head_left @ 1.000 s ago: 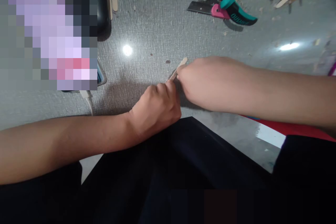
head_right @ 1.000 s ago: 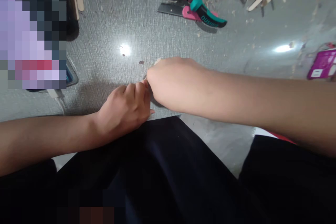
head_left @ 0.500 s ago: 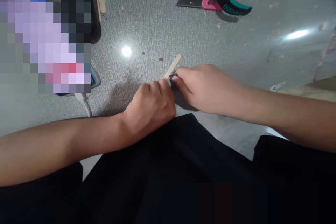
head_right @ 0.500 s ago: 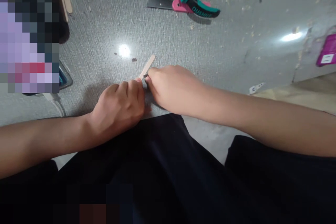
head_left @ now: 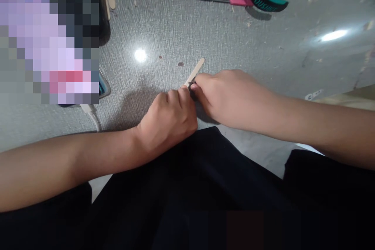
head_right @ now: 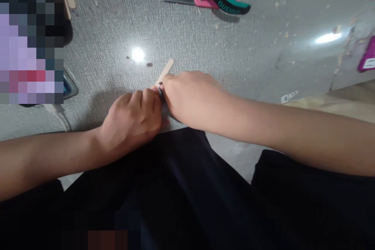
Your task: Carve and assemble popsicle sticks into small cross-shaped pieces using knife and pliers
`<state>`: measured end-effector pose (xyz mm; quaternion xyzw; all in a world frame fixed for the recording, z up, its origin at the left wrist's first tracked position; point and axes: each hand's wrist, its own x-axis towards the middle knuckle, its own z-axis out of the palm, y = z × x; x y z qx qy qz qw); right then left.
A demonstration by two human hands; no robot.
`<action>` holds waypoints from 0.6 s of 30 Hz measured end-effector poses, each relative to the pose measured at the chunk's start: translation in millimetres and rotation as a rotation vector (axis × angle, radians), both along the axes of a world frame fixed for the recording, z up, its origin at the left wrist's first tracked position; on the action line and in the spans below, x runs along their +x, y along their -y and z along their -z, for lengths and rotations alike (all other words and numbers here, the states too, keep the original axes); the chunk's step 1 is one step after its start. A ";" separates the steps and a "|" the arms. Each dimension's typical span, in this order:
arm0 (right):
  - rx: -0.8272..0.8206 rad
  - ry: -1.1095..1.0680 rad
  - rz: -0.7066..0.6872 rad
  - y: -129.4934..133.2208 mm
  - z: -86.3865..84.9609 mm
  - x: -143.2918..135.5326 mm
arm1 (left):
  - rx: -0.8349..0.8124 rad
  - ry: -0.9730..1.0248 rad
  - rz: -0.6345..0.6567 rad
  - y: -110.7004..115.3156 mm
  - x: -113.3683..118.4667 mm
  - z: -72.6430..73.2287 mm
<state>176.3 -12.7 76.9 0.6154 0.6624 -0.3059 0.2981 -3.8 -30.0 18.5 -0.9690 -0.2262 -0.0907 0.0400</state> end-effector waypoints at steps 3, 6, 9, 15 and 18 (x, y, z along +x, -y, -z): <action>0.000 0.021 -0.011 -0.6 0.0 -2.4 | 0.075 0.024 -0.006 0.5 0.2 1.4; 0.005 0.032 -0.024 -0.7 0.6 -3.2 | 0.125 0.047 -0.011 0.7 0.1 3.3; 0.022 0.039 -0.046 -0.6 0.7 -3.2 | 0.121 0.067 -0.006 0.5 -0.4 4.6; -0.023 0.106 -0.091 -6.3 -2.2 -11.7 | 0.056 0.100 -0.005 2.2 -0.4 7.4; -0.067 0.145 -0.088 -13.4 -6.0 -19.5 | 0.047 0.104 0.000 3.1 0.2 8.8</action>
